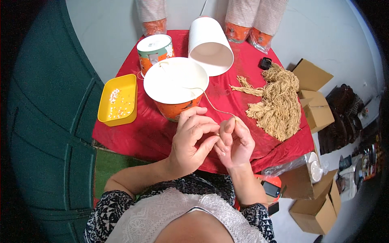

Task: Attaching string handles to decorative paper buckets.

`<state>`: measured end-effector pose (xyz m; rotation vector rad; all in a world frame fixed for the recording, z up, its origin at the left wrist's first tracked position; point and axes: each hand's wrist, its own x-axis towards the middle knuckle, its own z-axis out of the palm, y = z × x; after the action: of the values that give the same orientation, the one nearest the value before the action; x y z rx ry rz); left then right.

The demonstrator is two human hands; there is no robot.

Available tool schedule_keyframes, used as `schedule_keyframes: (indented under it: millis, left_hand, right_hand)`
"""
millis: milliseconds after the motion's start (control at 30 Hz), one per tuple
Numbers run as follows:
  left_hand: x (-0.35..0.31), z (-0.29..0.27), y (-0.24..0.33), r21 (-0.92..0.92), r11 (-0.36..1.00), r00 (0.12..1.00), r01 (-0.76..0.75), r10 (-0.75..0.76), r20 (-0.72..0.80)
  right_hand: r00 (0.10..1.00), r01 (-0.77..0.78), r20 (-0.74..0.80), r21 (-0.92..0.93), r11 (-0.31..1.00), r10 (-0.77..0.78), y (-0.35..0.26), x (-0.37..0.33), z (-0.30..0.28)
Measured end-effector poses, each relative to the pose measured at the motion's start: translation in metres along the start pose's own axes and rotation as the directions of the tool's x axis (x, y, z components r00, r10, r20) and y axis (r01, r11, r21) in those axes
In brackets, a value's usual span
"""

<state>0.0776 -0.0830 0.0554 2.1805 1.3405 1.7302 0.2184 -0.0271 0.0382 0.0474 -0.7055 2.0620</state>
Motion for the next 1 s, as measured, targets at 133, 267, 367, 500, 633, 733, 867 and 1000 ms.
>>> schedule_keyframes:
  millis: [133, 267, 367, 500, 633, 733, 867, 1000]
  left_hand:
    - [-0.002, 0.003, -0.006, -0.005, 1.000, 1.000, -0.023, 0.023, -0.016]
    - [-0.002, 0.003, -0.012, 0.027, 0.998, 0.998, -0.059, 0.059, -0.032]
    - [0.002, -0.004, -0.015, 0.047, 0.998, 0.999, -0.051, 0.051, 0.008]
    - [0.005, -0.011, -0.014, 0.122, 0.988, 0.995, -0.093, 0.087, 0.057]
    - [0.004, -0.013, -0.011, 0.124, 0.986, 0.990, -0.114, 0.103, 0.095]
    - [0.001, -0.019, -0.010, 0.211, 0.972, 0.991, -0.101, 0.079, 0.108]
    - [0.005, -0.024, -0.008, 0.280, 0.953, 0.991, -0.117, 0.091, 0.103]
    - [0.008, -0.029, -0.011, 0.287, 0.952, 0.991, -0.109, 0.083, 0.102]
  right_hand:
    - [1.000, -0.011, -0.029, -0.002, 1.000, 0.011, 0.005, 0.000, -0.004]
    - [0.992, -0.004, -0.130, -0.042, 0.999, -0.002, 0.008, -0.005, -0.001]
    - [0.905, 0.142, -0.283, -0.503, 0.852, -0.318, 0.006, 0.000, -0.007]
    - [0.834, 0.259, -0.135, -0.761, 0.595, -0.536, 0.013, -0.005, -0.011]
    - [0.962, 0.219, 0.082, -0.798, 0.562, -0.259, 0.016, -0.015, 0.002]
    - [0.985, 0.067, -0.049, -0.775, 0.629, -0.166, 0.019, -0.013, 0.003]
    - [0.966, 0.180, 0.078, -0.889, 0.422, -0.247, 0.022, -0.012, 0.000]
    - [0.961, 0.206, 0.116, -0.906, 0.370, -0.249, 0.022, -0.005, 0.002]
